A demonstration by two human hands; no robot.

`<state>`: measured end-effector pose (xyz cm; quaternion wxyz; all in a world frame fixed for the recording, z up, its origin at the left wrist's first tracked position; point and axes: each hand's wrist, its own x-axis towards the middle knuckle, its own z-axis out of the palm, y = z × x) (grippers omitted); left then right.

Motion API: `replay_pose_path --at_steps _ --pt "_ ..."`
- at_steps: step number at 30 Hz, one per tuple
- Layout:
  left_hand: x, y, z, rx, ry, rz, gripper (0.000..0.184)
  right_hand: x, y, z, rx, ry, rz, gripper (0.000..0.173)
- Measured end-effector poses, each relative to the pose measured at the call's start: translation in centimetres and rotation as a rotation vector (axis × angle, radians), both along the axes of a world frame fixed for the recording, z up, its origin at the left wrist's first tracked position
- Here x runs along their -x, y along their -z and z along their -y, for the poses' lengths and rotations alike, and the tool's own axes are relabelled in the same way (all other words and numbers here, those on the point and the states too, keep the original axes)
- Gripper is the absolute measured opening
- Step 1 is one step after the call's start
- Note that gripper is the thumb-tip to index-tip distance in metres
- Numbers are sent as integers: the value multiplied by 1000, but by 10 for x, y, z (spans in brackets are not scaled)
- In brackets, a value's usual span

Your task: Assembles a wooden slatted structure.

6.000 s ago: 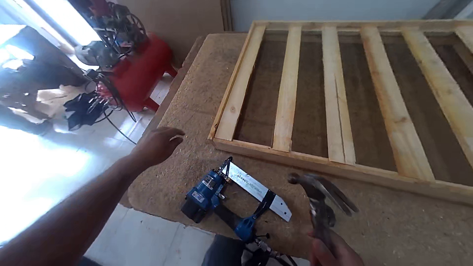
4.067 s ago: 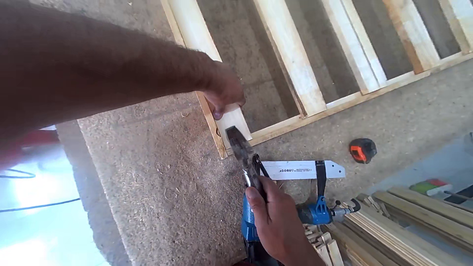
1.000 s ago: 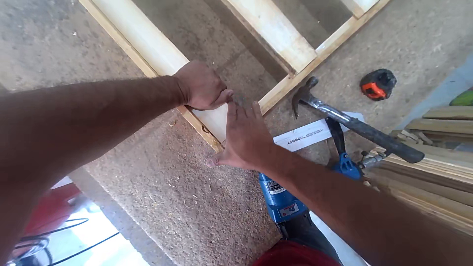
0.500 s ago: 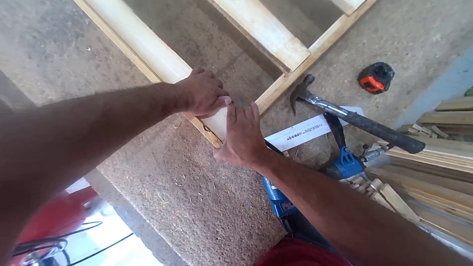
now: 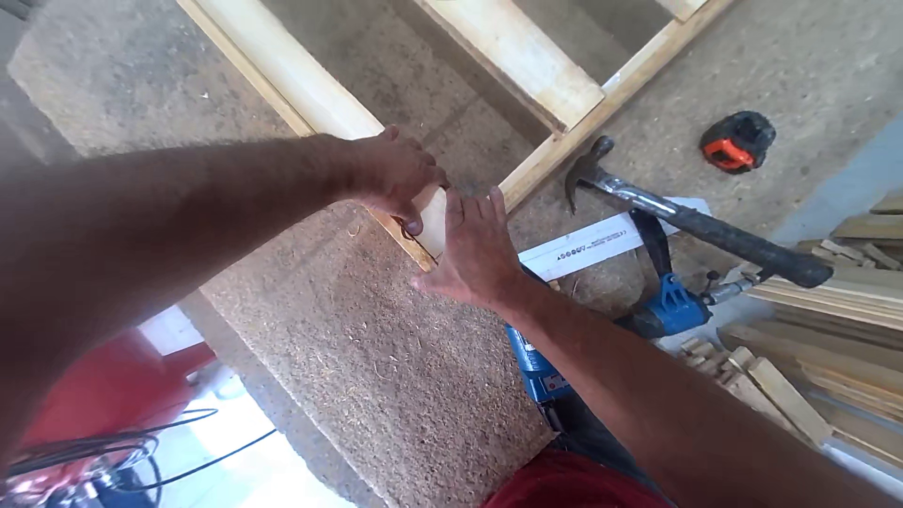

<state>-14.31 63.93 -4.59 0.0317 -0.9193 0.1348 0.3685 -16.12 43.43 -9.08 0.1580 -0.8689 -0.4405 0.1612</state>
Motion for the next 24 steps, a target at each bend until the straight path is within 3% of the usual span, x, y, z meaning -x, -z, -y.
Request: replay_pose_path --at_steps 2,4,5,6,8,10,11,13,18,24 --pt "-2 0 1 -1 11 11 78 3 -14 39 -158 22 -105 131" --pt "0 -1 3 1 -10 7 80 19 -29 114 -287 187 -162 93" --pt "1 -2 5 -2 -27 -1 80 30 -30 156 -310 366 -168 75" --pt "0 -2 6 -8 -39 -12 80 39 -28 196 -283 575 -205 68" --pt "-1 -3 7 -19 -56 -21 80 45 -16 249 -203 1022 -445 67" --pt "1 -4 11 -41 -53 -32 81 43 1 266 -251 1400 -806 53" --pt "1 -5 12 -47 -50 -26 80 40 11 265 -346 1483 -961 48" --pt "0 -6 14 -50 -53 -15 80 33 32 255 -519 1541 -1122 46" --pt "1 -9 17 -78 -71 -29 75 26 46 230 -767 1565 -1199 50" --pt "2 -7 17 -64 -83 -28 75 42 15 235 -908 1427 -1192 21"
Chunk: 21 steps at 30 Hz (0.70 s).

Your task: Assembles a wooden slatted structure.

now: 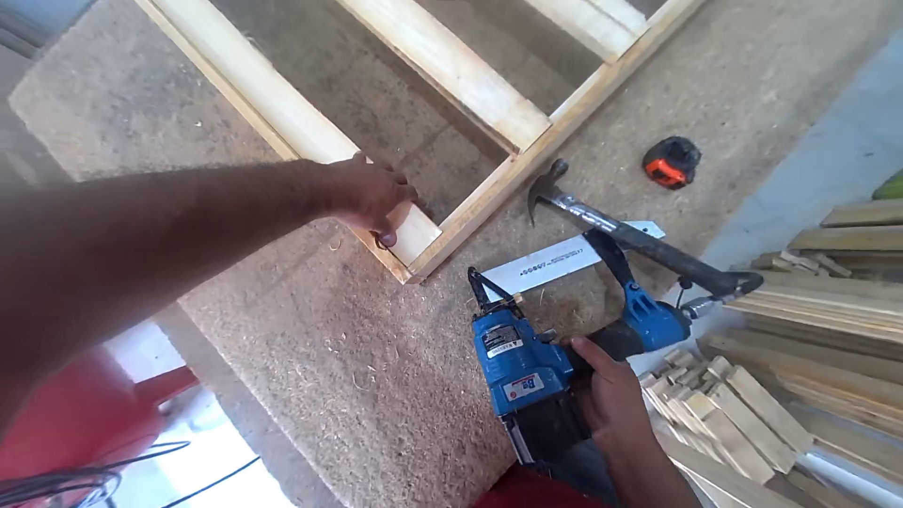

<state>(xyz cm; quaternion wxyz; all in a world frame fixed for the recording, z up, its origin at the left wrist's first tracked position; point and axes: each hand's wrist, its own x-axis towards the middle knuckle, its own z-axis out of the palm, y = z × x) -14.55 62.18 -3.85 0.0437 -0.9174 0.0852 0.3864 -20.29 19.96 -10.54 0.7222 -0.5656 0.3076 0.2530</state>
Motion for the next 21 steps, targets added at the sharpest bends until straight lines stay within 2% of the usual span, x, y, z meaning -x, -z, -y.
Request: replay_pose_path --at_steps 2,5,7,11,13,16,18,21 --pt "-1 -1 1 -12 6 -4 75 4 -16 0 5 11 69 27" --pt "-2 -3 2 -11 -1 -2 74 12 -38 2 108 -38 180 50" --pt "0 -3 2 -7 -7 -6 75 24 -53 4 183 -111 255 54" --pt "0 -5 0 -7 -15 -7 77 54 -59 18 194 -342 466 49" --pt "1 -5 0 4 -26 -7 79 67 -43 34 254 -525 612 44" --pt "2 -3 -3 12 -35 10 81 57 -9 53 87 -848 843 29" --pt "2 -4 -3 22 -36 1 80 52 -6 54 -50 -1030 822 28" --pt "0 -6 -2 19 -42 -5 79 58 -17 37 -168 -985 661 23"
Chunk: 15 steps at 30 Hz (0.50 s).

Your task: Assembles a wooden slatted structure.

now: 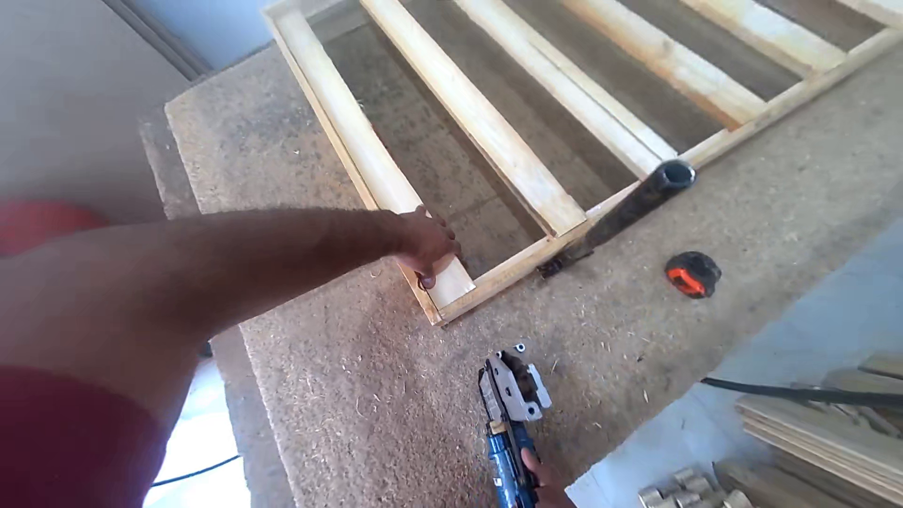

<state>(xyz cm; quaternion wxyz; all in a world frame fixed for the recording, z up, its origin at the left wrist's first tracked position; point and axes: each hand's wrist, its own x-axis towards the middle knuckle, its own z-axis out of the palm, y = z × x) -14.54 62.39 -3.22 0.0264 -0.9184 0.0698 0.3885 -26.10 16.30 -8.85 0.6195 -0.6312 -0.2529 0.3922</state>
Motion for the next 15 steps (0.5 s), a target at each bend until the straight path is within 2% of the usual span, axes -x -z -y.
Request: replay_pose_path --at_steps 3,5,7,10,15 --pt "0 4 -1 -8 13 6 81 11 18 -6 -15 20 35 32" --pt "0 6 -1 -7 11 11 80 11 10 -17 62 5 67 42" --pt "-1 5 -1 -2 11 6 81 7 2 -31 -1 -19 144 37" --pt "0 4 0 15 1 2 80 0 -10 -51 -237 -68 291 23" --pt "0 5 -1 -5 -14 -8 81 2 -12 -53 -200 -98 480 23"
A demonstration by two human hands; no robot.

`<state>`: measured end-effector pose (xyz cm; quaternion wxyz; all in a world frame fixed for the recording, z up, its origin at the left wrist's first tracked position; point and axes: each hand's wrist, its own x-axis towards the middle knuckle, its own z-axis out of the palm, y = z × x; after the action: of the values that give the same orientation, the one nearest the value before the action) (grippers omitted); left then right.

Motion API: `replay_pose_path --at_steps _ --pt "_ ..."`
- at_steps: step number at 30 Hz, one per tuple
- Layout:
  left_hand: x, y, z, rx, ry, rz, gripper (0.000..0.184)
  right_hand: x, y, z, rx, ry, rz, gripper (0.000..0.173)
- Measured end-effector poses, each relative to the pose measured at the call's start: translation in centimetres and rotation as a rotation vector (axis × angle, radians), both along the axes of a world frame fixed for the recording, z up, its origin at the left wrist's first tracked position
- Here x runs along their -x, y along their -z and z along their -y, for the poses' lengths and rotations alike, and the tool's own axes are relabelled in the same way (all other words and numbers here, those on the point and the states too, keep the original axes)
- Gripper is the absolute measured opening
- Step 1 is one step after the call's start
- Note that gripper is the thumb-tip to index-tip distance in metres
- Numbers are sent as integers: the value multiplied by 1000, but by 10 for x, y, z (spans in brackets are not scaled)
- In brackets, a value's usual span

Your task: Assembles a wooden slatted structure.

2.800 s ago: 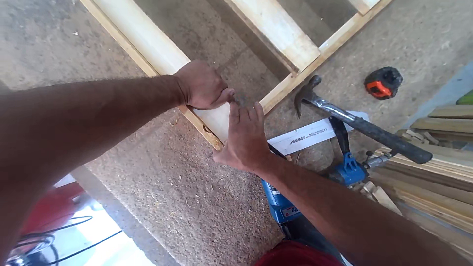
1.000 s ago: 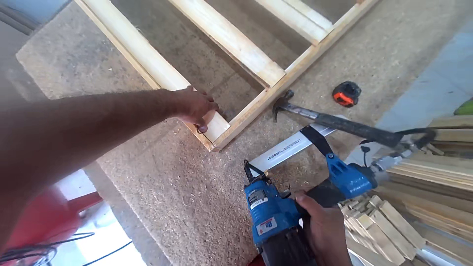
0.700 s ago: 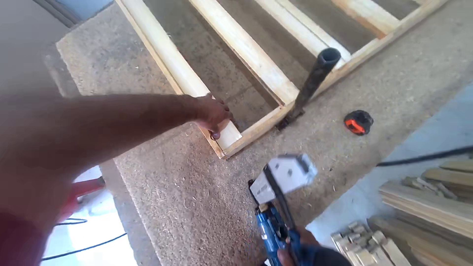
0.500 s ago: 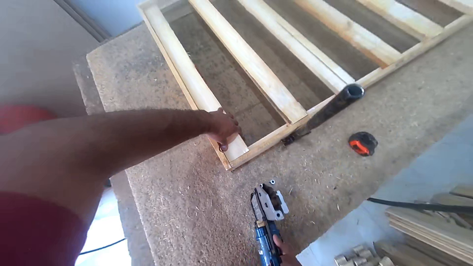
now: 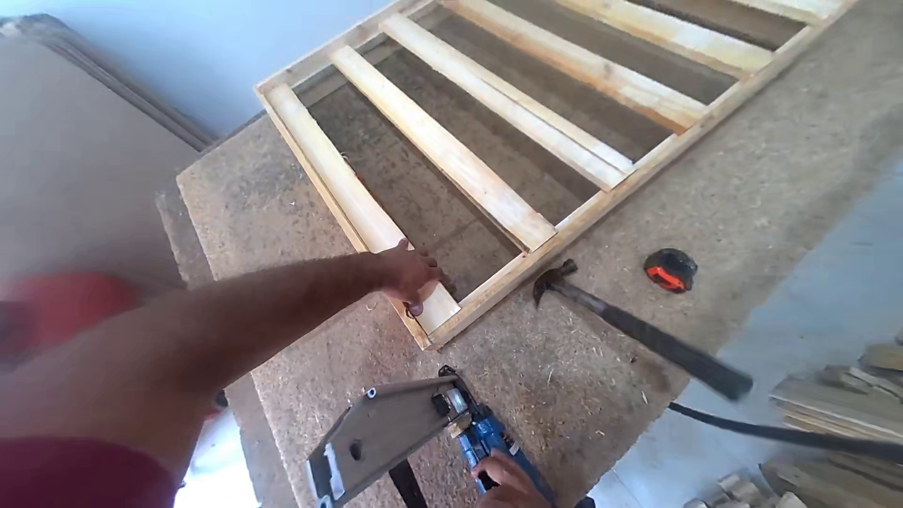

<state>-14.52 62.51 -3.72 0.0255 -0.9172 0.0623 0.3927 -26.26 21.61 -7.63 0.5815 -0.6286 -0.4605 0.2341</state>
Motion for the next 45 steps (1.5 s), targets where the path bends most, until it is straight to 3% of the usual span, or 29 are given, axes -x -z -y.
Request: replay_pose_path --at_steps 22,36,45 --pt "-2 0 4 13 -44 -19 79 -27 -2 -23 -137 45 72 13" --pt "-3 -4 5 -3 -51 -49 80 -43 3 -3 -104 33 8 25" --pt "-5 -4 5 -16 -52 -62 84 -67 1 -10 -175 60 86 13"
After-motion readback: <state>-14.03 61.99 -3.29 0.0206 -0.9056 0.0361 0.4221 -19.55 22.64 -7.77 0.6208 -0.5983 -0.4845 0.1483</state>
